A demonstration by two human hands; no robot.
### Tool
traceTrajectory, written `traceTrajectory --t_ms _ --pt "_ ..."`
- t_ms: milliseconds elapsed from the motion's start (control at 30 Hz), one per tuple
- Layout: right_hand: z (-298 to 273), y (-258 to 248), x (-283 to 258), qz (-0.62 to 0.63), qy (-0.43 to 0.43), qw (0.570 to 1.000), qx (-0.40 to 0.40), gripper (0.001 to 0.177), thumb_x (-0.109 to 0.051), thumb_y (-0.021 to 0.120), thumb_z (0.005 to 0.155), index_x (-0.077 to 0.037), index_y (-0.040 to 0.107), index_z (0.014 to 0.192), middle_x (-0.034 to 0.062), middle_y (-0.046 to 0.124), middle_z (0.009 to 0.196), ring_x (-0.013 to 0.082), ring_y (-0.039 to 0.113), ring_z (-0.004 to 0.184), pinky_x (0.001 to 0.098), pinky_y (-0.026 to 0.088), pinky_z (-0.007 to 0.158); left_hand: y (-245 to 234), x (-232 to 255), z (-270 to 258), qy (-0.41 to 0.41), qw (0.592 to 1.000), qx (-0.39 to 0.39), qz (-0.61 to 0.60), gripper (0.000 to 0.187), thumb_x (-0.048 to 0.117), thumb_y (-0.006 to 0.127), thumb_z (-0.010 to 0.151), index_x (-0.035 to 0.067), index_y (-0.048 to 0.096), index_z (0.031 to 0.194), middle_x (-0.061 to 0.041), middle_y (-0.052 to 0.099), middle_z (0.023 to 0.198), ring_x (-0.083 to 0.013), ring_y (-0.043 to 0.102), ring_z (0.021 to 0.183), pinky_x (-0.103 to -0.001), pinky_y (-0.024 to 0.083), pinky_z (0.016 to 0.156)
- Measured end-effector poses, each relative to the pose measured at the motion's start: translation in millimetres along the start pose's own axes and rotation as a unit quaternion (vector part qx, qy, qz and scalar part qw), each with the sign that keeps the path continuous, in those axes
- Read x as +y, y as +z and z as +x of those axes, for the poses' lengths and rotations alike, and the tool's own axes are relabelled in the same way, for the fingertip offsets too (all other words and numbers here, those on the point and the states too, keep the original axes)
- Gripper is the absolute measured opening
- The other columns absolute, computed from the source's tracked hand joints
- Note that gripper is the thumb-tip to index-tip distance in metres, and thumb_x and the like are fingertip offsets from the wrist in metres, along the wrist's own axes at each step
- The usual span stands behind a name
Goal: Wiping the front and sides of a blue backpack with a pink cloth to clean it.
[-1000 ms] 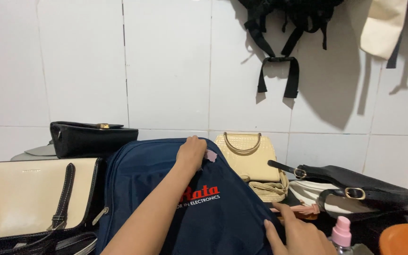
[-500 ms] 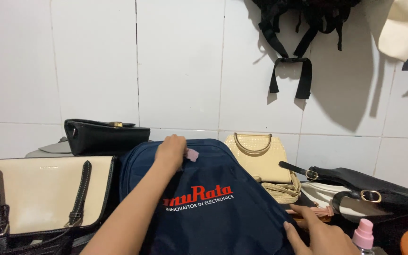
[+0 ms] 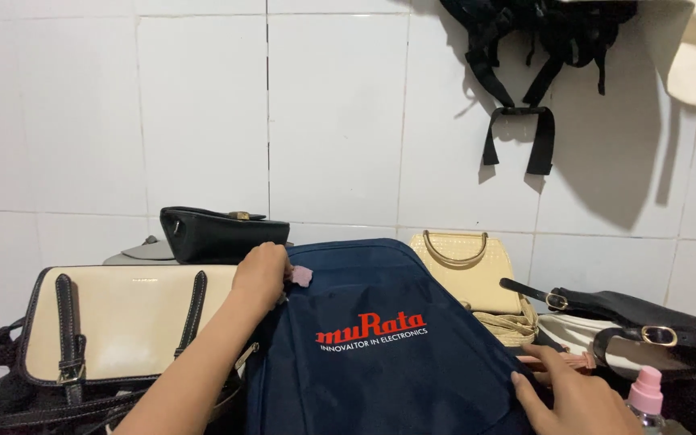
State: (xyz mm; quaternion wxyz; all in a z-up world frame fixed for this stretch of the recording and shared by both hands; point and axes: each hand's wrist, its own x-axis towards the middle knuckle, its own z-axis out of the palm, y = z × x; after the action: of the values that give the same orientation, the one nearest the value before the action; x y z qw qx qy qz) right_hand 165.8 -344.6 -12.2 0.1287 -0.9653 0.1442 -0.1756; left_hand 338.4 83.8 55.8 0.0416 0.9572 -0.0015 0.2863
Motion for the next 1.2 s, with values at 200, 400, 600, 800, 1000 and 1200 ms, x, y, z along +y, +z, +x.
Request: traceTrajectory --t_ms 200,400,600,800,1000,1200 --pt "-1.7 2.5 3.3 0.011 -0.021 1.0 0.02 0.053 -0.06 0.055 0.087 -0.048 0.05 0.139 -0.0262 0.077 0.127 0.0111 0.073 0.123 0.0325 0.058 0.107 -13.8 8.9 -36.4 -0.027 0.999 0.008 -0.029 0.043 -0.012 0.062 0.08 0.019 0.082 0.103 -0.014 0.071 0.101 -0.0415 0.071 0.093 -0.048 0.06 0.076" --pt "-16.7 -13.4 -7.2 0.017 -0.016 1.0 0.012 0.052 -0.057 0.052 0.09 -0.045 0.049 0.14 -0.0173 0.08 0.123 0.0217 0.073 0.121 0.0365 0.058 0.101 1.8 6.1 -51.9 -0.028 0.999 0.034 0.002 0.02 -0.01 0.062 0.079 0.009 0.07 0.078 -0.015 0.068 0.086 -0.0389 0.07 0.081 -0.046 0.059 0.064" --pt "-2.5 1.0 7.9 0.095 -0.095 0.989 0.06 0.049 -0.042 0.06 0.09 -0.029 0.059 0.137 -0.0096 0.089 0.11 0.0088 0.078 0.116 0.0396 0.032 0.129 -7.5 10.8 -80.1 -0.046 0.997 0.047 -0.035 0.017 -0.008 0.058 0.08 0.004 0.069 0.086 -0.021 0.07 0.092 -0.0437 0.071 0.085 -0.052 0.06 0.072" --pt "-36.2 -24.2 -9.6 0.143 -0.037 0.987 0.063 0.046 -0.035 0.055 0.089 -0.026 0.065 0.134 -0.0067 0.09 0.104 0.0158 0.076 0.113 0.0327 0.034 0.125 -9.1 15.5 -116.2 -0.063 0.995 0.031 -0.066 0.014 -0.006 0.061 0.081 0.005 0.066 0.087 -0.02 0.068 0.094 -0.0446 0.07 0.089 -0.053 0.058 0.074" --pt "-31.2 -16.0 3.0 0.197 -0.053 0.975 0.085 0.043 -0.03 0.065 0.086 -0.02 0.073 0.127 -0.0002 0.088 0.11 0.0152 0.077 0.115 0.0306 0.053 0.106 -6.3 28.7 -149.4 -0.032 0.999 0.027 0.007 0.026 -0.011 0.062 0.082 0.01 0.066 0.097 -0.016 0.067 0.101 -0.0374 0.069 0.093 -0.048 0.059 0.078" --pt "-63.8 -30.9 -5.1 0.24 -0.056 0.967 0.072 0.044 -0.024 0.068 0.083 -0.015 0.075 0.125 -0.0013 0.085 0.117 0.0124 0.077 0.115 0.0299 0.054 0.109 -13.5 24.2 -183.0 -0.011 0.999 0.005 -0.049 0.032 -0.024 0.053 0.072 0.006 0.063 0.076 -0.015 0.065 0.088 -0.0366 0.066 0.079 -0.046 0.055 0.063"
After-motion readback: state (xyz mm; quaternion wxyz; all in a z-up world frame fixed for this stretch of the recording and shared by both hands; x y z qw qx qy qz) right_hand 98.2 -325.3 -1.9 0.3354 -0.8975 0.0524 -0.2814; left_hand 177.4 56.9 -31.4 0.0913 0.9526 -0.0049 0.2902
